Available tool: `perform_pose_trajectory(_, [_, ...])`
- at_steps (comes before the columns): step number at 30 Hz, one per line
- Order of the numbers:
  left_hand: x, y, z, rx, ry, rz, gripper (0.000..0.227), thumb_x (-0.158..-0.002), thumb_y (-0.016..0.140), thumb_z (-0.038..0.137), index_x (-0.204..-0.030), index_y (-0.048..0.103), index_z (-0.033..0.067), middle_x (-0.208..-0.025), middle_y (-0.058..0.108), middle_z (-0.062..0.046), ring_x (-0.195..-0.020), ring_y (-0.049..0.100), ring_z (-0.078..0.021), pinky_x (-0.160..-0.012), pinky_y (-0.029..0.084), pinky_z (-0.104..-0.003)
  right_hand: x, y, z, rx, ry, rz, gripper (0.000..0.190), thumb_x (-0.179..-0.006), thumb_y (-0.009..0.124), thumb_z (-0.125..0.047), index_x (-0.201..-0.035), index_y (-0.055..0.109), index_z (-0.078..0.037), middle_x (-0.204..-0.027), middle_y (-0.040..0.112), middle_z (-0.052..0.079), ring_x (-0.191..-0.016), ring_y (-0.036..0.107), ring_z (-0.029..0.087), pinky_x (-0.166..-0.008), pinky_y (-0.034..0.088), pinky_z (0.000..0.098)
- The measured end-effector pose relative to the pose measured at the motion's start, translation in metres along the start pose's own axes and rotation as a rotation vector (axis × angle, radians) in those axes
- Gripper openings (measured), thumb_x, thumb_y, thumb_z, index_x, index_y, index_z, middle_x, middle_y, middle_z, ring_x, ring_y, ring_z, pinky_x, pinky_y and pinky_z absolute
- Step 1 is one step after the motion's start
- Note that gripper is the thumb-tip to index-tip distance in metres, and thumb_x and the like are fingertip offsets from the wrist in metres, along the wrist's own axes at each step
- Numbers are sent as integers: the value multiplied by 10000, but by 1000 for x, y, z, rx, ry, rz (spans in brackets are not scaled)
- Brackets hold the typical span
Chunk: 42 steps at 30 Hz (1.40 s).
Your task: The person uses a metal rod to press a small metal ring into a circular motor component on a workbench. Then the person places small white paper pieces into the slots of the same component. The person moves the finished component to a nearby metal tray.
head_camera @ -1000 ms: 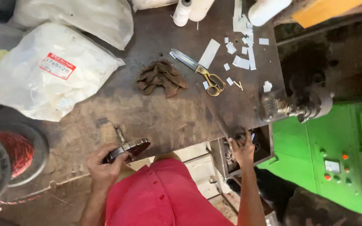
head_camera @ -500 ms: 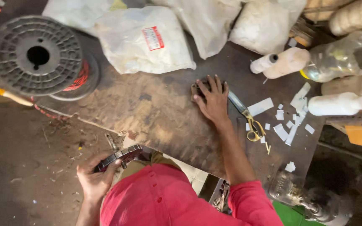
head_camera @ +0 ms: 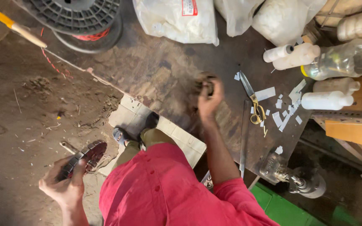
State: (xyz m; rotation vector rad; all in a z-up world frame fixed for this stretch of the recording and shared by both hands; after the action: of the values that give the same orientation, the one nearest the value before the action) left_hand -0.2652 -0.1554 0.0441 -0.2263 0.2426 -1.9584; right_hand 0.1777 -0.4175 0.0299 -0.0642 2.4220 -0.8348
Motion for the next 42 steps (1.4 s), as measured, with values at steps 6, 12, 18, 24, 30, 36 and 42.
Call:
perform_pose_trajectory(6, [8,-42,-6,-57,67,17,159,-948,804,58,-1055,760,-50,-730,696,-53,-588,613,-62,-549,425,-174,-10,-57,94,755,-171,-73,425,-940,691,-72,-1347,625,31,-1412,537,335,-1298,496,503,-1076,381,566])
perform_pose_trajectory(12, [43,-73,-29,-56,2,160,202,-979,833,57,-1111,761,-79,-801,699,-80,-656,597,-79,-635,435,-181,-50,92,-1,604,-82,-137,492,-882,683,-41,-1364,589,-79,-1391,565,237,-1186,596,405,-1021,451,572])
perform_pose_trajectory(18, [55,-65,-43,89,-108,198,166,-956,781,12,-1071,738,-101,-812,702,-103,-681,646,-89,-646,489,-198,94,232,-265,-314,-366,-720,576,-795,615,87,-1315,683,-151,-1441,617,175,-1345,609,347,-1096,527,403])
perform_pose_trajectory(24, [78,-77,-45,109,-132,262,139,-987,757,-58,-1103,722,-127,-885,715,-133,-757,659,-92,-749,519,-205,96,152,-184,-830,87,-782,402,-1008,430,156,-1327,614,-3,-1239,615,251,-769,761,261,-582,610,295])
perform_pose_trajectory(30, [90,-100,-58,-67,-259,294,175,-965,794,-20,-1105,745,-115,-817,694,-133,-703,612,-94,-672,468,-209,-68,27,-50,146,-225,-285,437,-940,535,24,-1370,606,-4,-1290,614,261,-1058,578,403,-842,451,503])
perform_pose_trajectory(36, [99,-107,-51,-90,-290,308,176,-993,814,28,-1086,733,-97,-809,704,-101,-650,641,-81,-615,488,-194,-12,170,-42,177,-534,-456,477,-948,582,-4,-1417,593,-90,-1501,510,211,-1419,408,488,-1184,322,599])
perform_pose_trajectory(42, [126,-93,-60,-41,-405,347,167,-999,782,43,-1074,724,-95,-754,684,-95,-638,615,-68,-612,467,-186,-116,279,-82,184,-433,-406,486,-900,610,-3,-1374,617,-109,-1283,613,210,-1246,536,445,-1119,400,546])
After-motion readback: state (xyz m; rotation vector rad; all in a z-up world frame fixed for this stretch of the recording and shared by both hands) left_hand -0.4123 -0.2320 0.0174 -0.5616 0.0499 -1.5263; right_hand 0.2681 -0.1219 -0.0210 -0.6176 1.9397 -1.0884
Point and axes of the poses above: each hand's wrist, its own x-axis away from the middle knuckle, its own y-axis out of the palm, z = x × y, the point moved 5 cm from there along -x, towards the middle knuckle
